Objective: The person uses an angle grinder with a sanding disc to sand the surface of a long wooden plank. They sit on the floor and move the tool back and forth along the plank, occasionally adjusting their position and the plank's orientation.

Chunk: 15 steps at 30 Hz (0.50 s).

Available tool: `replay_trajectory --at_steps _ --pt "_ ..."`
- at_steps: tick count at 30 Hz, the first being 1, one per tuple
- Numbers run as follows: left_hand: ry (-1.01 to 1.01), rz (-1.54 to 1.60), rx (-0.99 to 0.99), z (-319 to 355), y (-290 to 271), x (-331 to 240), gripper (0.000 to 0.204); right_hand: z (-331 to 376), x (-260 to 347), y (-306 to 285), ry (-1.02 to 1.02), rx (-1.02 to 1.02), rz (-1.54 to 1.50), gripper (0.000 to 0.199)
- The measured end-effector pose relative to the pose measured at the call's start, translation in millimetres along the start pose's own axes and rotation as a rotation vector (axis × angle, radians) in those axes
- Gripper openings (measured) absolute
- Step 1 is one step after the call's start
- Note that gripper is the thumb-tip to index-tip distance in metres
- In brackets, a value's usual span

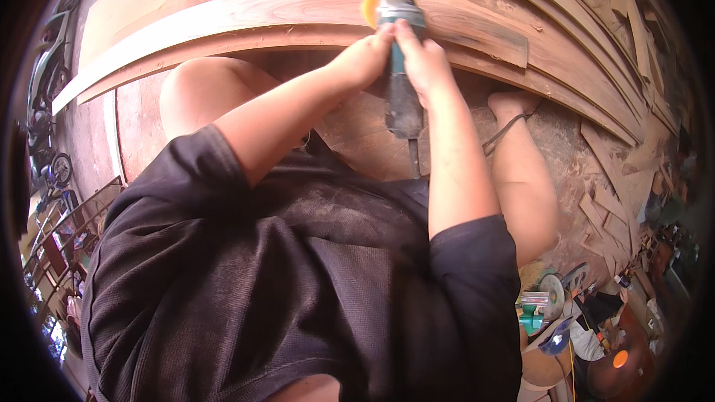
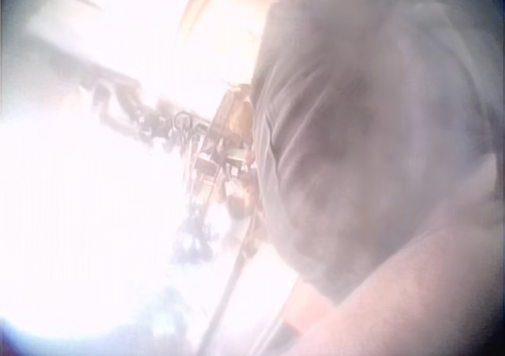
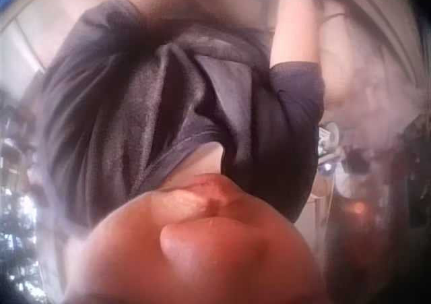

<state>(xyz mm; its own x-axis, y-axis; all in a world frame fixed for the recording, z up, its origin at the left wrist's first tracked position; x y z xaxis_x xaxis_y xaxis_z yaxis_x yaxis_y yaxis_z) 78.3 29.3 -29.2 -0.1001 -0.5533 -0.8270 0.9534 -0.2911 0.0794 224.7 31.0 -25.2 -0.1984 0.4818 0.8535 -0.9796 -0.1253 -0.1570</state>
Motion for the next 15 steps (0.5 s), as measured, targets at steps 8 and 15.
replay_trajectory --at_steps 8,15 --pt "-0.080 0.457 -0.371 49 -87 20 0.088 -28 56 106 -0.064 0.267 0.404 0.091" --pt "-0.029 0.241 0.002 7 16 9 0.087 -5 4 -15 0.000 0.090 0.244 0.079"
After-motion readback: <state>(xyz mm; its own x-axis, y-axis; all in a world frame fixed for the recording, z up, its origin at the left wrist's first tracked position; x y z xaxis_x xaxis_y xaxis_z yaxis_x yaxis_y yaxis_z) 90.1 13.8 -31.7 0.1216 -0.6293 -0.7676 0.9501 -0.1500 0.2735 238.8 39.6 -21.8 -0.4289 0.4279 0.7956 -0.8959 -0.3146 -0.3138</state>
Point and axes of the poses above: each hand's wrist, its own z-axis away from the middle knuckle, its own y-axis out of the palm, x = y × z, the point moved 4 cm from there along -z, towards the middle knuckle, and after that the axes turned 10 degrees about z, right-handed, at the moved point
